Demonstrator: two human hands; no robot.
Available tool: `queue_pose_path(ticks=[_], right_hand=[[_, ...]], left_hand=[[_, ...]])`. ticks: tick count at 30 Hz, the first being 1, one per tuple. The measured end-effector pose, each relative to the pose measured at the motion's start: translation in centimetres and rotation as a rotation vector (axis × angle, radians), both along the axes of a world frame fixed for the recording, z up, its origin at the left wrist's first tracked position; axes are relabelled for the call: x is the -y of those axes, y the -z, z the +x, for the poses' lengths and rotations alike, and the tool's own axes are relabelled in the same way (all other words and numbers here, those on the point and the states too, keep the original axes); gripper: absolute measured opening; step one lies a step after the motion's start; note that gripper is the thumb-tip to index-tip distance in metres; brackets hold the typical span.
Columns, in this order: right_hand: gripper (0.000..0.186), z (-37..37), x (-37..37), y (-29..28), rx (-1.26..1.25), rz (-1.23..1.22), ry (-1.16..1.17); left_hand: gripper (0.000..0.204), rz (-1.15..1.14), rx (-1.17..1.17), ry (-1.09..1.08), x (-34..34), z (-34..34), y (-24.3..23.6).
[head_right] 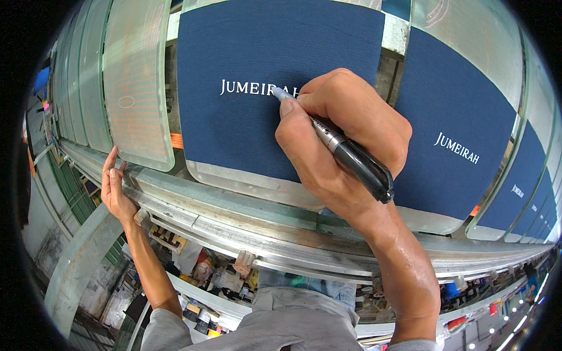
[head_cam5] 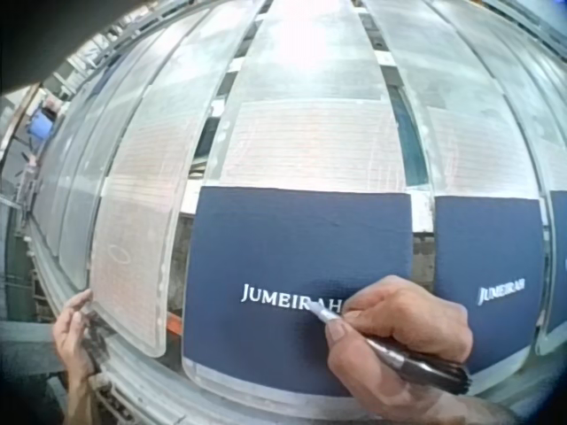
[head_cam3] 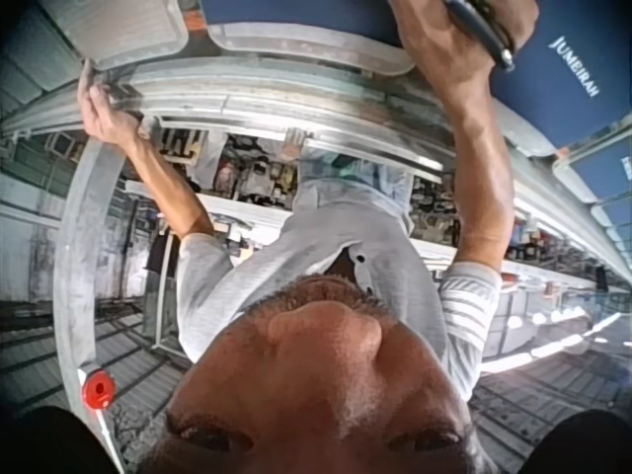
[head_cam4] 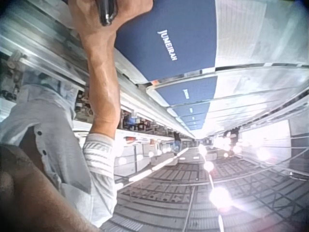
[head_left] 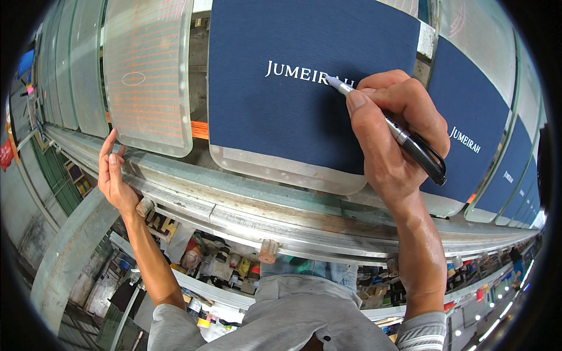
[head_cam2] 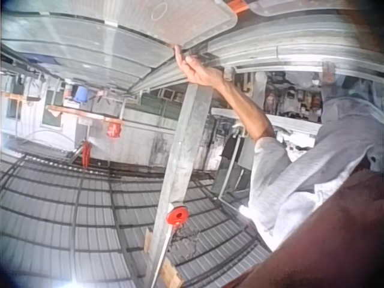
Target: The person uses a white marker to hand-letter the word 'JUMEIRAH' on several dark blue rectangular panels arranged on a workbench. The person writes each letter carefully, moving from one panel to the next in sequence.
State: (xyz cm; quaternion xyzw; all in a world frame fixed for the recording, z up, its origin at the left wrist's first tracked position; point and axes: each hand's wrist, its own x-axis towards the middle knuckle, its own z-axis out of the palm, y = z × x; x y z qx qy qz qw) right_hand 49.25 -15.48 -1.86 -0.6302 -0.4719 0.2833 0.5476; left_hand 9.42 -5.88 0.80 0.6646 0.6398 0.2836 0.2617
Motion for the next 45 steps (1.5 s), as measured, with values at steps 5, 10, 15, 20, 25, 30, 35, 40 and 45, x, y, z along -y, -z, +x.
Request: queue_pose_path(ticks=[5, 10, 15, 20, 25, 30, 35, 40, 45], right_hand=[[0.013, 0.03, 0.03, 0.07, 0.013, 0.005, -0.007], [0.013, -0.03, 0.01, 0.11, -0.003, 0.016, -0.005], [0.013, 0.00, 0.00, -0.09, 0.004, 0.001, -0.008], [0.013, 0.03, -0.07, 0.06, 0.001, 0.021, -0.015], [0.013, 0.08, -0.08, 0.03, 0.007, 0.017, -0.012], [0.012, 0.10, -0.06, 0.02, 0.008, 0.015, -0.021], [0.012, 0.06, -0.06, -0.01, 0.007, 0.027, -0.021], [0.012, 0.07, -0.12, 0.30, -0.004, 0.047, -0.033], [0.012, 0.13, -0.09, -0.03, 0.007, 0.036, -0.036]], left_hand=[[0.032, -0.001, -0.012, 0.005, -0.03, 0.09, -0.07], [0.032, -0.005, -0.010, 0.005, -0.01, 0.07, -0.10], [0.032, -0.008, -0.013, 0.000, -0.04, 0.01, -0.12], [0.032, -0.010, -0.009, 0.017, -0.08, -0.20, -0.10], [0.032, -0.005, -0.027, 0.002, -0.01, 0.23, -0.16], [0.033, -0.015, -0.030, 0.022, -0.02, -0.21, -0.09], [0.033, -0.015, -0.009, 0.033, -0.05, -0.52, 0.02], [0.031, -0.015, -0.004, 0.022, -0.03, -0.35, 0.01], [0.031, -0.009, -0.002, 0.017, -0.06, -0.44, 0.05]])
